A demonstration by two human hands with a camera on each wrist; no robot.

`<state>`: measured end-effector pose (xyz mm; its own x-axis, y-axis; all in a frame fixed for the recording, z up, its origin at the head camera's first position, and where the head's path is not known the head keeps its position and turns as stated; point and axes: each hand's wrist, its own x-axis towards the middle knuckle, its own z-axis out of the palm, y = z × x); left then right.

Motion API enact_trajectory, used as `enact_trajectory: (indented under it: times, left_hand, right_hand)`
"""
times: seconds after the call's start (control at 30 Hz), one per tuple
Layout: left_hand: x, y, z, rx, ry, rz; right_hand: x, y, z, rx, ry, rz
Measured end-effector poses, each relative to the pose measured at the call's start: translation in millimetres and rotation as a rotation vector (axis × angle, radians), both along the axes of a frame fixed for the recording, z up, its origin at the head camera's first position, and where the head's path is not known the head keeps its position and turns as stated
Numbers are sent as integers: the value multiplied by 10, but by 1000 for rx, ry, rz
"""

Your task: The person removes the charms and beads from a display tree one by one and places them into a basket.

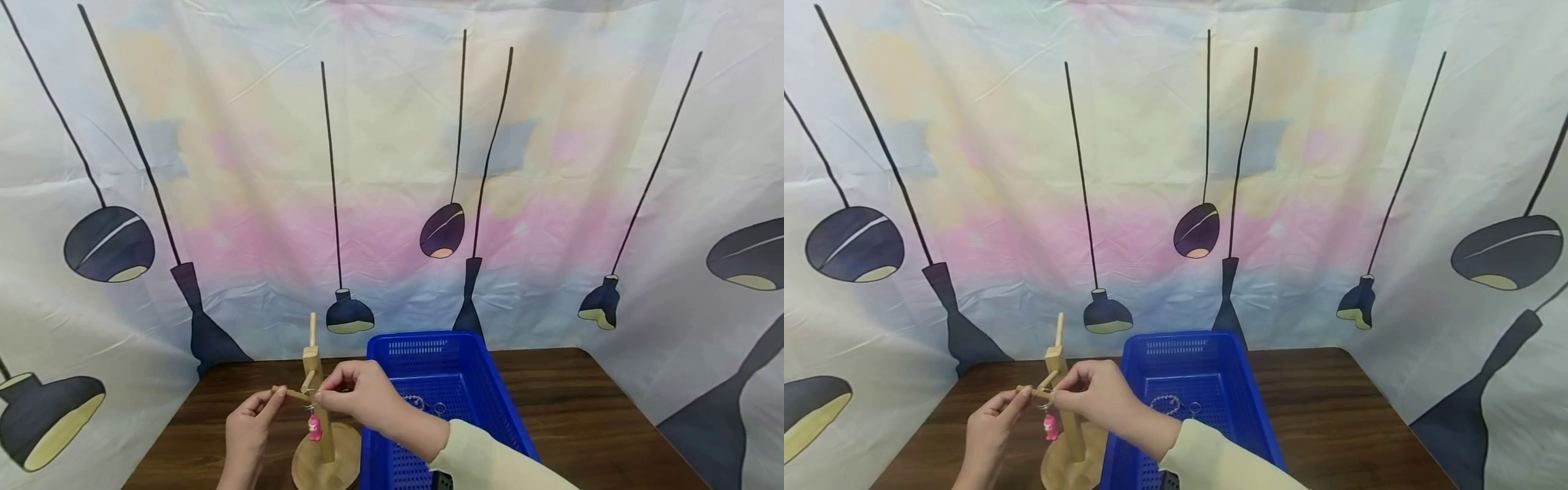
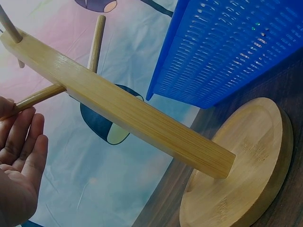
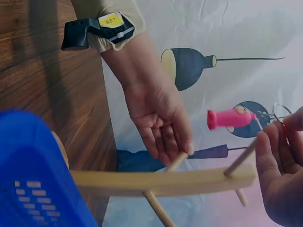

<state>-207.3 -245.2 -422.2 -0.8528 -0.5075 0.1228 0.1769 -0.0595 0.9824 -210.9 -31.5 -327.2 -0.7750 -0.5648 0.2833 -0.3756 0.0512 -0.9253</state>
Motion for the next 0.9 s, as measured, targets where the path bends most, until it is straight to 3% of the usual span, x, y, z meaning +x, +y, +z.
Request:
enact_trajectory:
  times: [0.37,0.73,0.9]
  left_hand:
    - [11,5,17,-30,-50,1]
    - [13,19,20,-29,-45,12]
    - [5,27,17,-16,-31,16]
  right_hand:
    - [-231,383,3,210,1,89]
    - [-672,758,-194,323,-17,40]
    - [-871,884,-320,407,-67,33]
